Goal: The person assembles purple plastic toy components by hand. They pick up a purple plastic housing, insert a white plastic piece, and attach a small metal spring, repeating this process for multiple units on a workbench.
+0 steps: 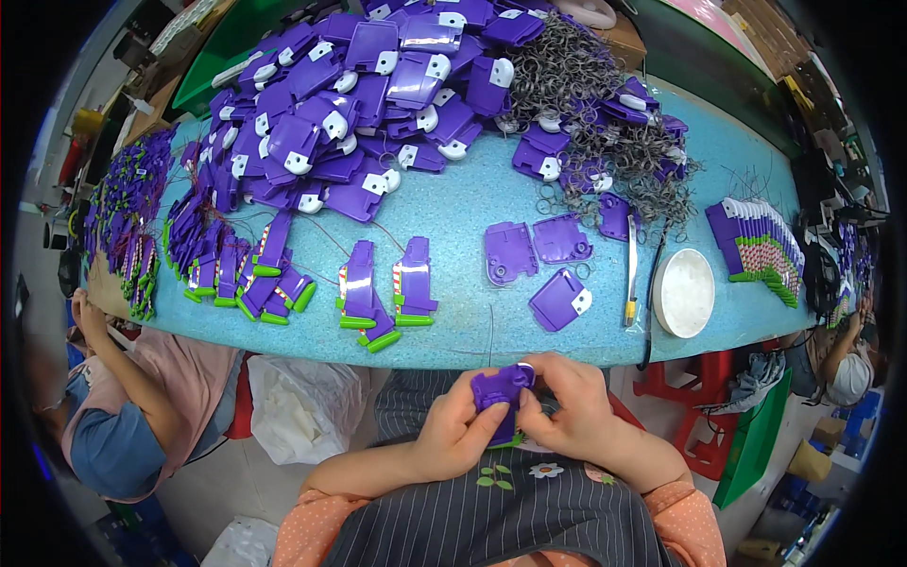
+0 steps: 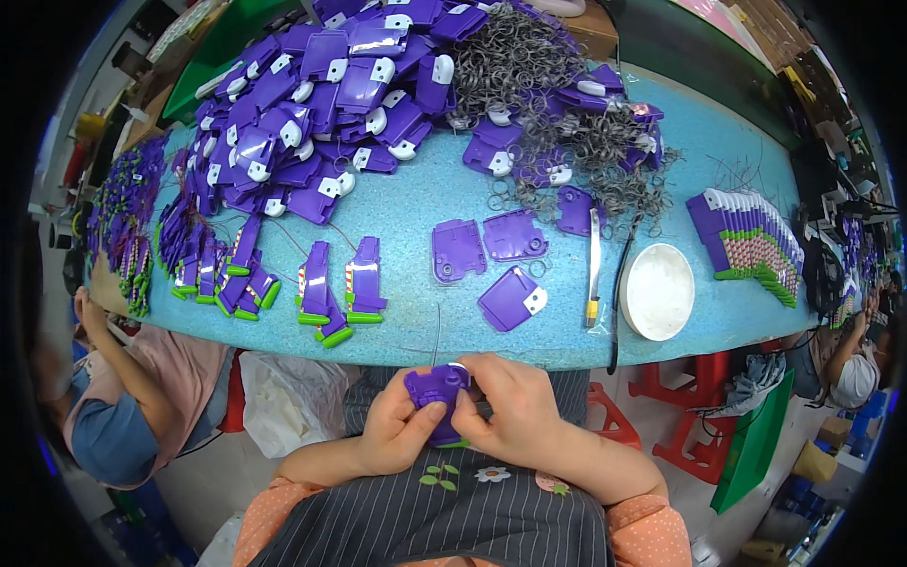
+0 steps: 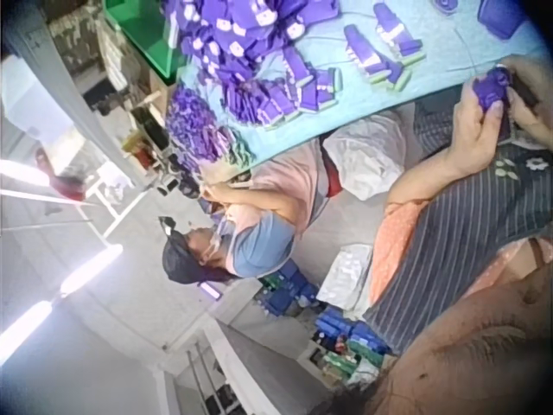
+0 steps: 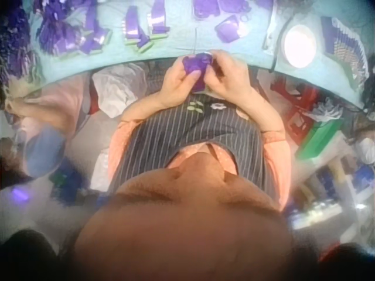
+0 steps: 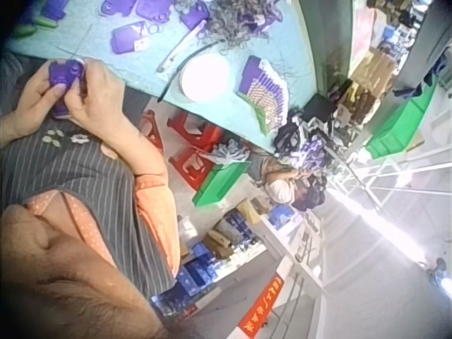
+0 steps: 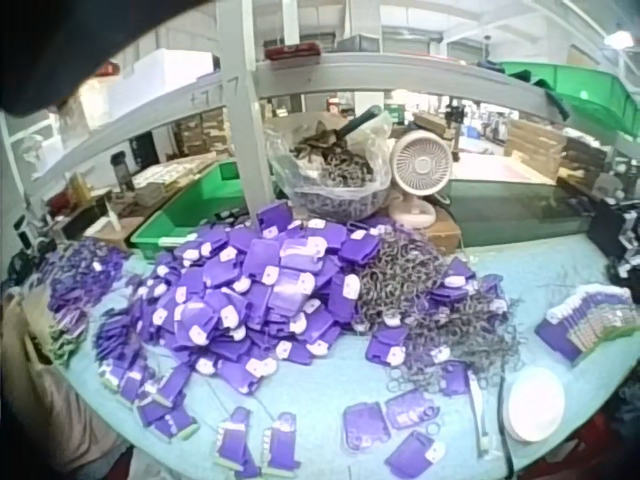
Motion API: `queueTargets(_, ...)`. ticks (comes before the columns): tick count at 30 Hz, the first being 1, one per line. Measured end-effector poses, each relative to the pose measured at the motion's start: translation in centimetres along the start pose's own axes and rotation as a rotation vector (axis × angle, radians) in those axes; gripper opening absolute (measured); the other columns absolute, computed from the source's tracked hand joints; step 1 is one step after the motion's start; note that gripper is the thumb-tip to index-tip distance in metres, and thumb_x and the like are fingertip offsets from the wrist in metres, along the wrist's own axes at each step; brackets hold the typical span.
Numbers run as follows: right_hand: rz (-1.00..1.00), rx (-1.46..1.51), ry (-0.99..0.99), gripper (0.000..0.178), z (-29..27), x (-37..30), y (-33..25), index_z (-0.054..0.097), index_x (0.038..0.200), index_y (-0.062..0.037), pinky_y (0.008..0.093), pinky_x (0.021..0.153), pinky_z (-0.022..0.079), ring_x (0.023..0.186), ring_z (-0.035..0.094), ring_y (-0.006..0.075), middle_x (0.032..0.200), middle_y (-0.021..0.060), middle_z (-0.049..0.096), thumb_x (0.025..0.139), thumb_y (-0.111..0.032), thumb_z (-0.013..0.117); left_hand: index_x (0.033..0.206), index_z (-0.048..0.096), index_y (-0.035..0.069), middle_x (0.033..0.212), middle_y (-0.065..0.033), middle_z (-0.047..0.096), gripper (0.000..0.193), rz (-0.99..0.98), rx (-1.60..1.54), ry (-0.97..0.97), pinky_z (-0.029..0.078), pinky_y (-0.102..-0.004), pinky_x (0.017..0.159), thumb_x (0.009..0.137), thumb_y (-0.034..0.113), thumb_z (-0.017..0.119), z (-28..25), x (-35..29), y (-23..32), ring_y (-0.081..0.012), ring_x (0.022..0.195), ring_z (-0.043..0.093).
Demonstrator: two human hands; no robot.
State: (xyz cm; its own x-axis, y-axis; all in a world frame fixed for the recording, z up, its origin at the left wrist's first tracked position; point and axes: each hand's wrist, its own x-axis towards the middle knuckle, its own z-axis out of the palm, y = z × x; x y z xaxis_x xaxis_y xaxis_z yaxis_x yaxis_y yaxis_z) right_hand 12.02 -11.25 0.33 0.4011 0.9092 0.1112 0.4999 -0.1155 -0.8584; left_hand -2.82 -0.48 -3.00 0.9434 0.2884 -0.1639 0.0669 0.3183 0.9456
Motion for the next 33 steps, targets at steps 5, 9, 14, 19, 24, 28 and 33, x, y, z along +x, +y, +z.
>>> queueTargets(5, -0.042, -0.281, 0.121, 0.021, -5.5, 1.9, 2.1, 0.061, 0.092, -0.0011, 0.0330, 0.059, 0.048, 0.067, 0.059, 0.0256, 0.081, 0.0099, 0.059, 0.071, -0.002, 0.064, 0.127, 0.025, 0.001, 0.119, -0.0221, 0.052, 0.035, -0.222, -0.375, -0.050, 0.048, -0.0380, 0.089, 0.096, 0.008, 0.040, -0.9, -0.3, 3.0, -0.0272, 0.103, 0.060)
queueTargets(9, -0.082, -0.792, 0.135, 0.013, -6.3, 4.2, 4.6, 0.063, 0.082, -0.0037, 0.0359, 0.060, 0.047, 0.073, 0.055, 0.0245, 0.074, 0.0075, 0.052, 0.070, -0.004, 0.065, 0.126, 0.018, 0.003, 0.118, -0.0245, 0.051, 0.038, -0.229, -0.471, -0.041, 0.049, -0.0396, 0.087, 0.096, 0.008, 0.041, -0.2, -0.1, 3.0, -0.0288, 0.103, 0.059)
queueTargets(14, -0.081, -0.884, 0.060, 0.013, -6.1, 4.4, 6.0, 0.057, 0.084, -0.0019, 0.0361, 0.063, 0.047, 0.081, 0.055, 0.0250, 0.083, 0.0088, 0.051, 0.071, -0.003, 0.061, 0.126, 0.020, 0.001, 0.118, -0.0236, 0.051, 0.038, -0.234, -0.462, -0.023, 0.050, -0.0386, 0.087, 0.096, 0.010, 0.041, 0.9, -0.2, 2.7, -0.0282, 0.103, 0.059)
queueTargets(19, -0.068, -0.794, 0.047, 0.014, -6.7, 2.8, 5.2, 0.052, 0.087, 0.0007, 0.0379, 0.071, 0.046, 0.088, 0.053, 0.0307, 0.094, 0.0146, 0.051, 0.074, 0.001, 0.058, 0.129, 0.025, -0.001, 0.122, -0.0204, 0.050, 0.038, -0.316, -0.429, -0.082, 0.050, -0.0356, 0.087, 0.097, 0.010, 0.040, 1.0, 0.2, 2.4, -0.0264, 0.105, 0.058)
queueTargets(24, -0.036, -0.393, -0.043, 0.009, -7.0, -0.3, -0.1, 0.048, 0.087, 0.0007, 0.0398, 0.075, 0.045, 0.092, 0.053, 0.0368, 0.104, 0.0190, 0.051, 0.080, 0.003, 0.053, 0.126, 0.029, -0.002, 0.122, -0.0192, 0.050, 0.032, -0.035, -0.396, 0.019, 0.049, -0.0346, 0.088, 0.096, 0.005, 0.038, 2.6, 0.8, 2.5, -0.0241, 0.105, 0.058)
queueTargets(28, 0.202, 0.323, -0.150, 0.007, -5.2, -2.1, -0.3, 0.047, 0.093, 0.0027, 0.0342, 0.076, 0.049, 0.086, 0.060, 0.0278, 0.102, 0.0175, 0.056, 0.087, 0.000, 0.051, 0.125, 0.030, -0.002, 0.122, -0.0203, 0.051, 0.030, 0.069, -0.274, -0.078, 0.048, -0.0342, 0.090, 0.095, 0.002, 0.036, 2.8, 2.5, 2.1, -0.0244, 0.106, 0.058)
queueTargets(33, 0.417, 0.760, 0.182, 0.005, -3.7, -4.8, 0.6, 0.050, 0.092, 0.0050, 0.0272, 0.077, 0.052, 0.087, 0.061, 0.0171, 0.102, 0.0159, 0.058, 0.090, 0.001, 0.047, 0.122, 0.031, -0.001, 0.116, -0.0242, 0.054, 0.029, -0.020, -0.335, -0.061, 0.052, -0.0391, 0.087, 0.096, 0.008, 0.038, 3.4, 3.5, 2.0, -0.0302, 0.103, 0.060)
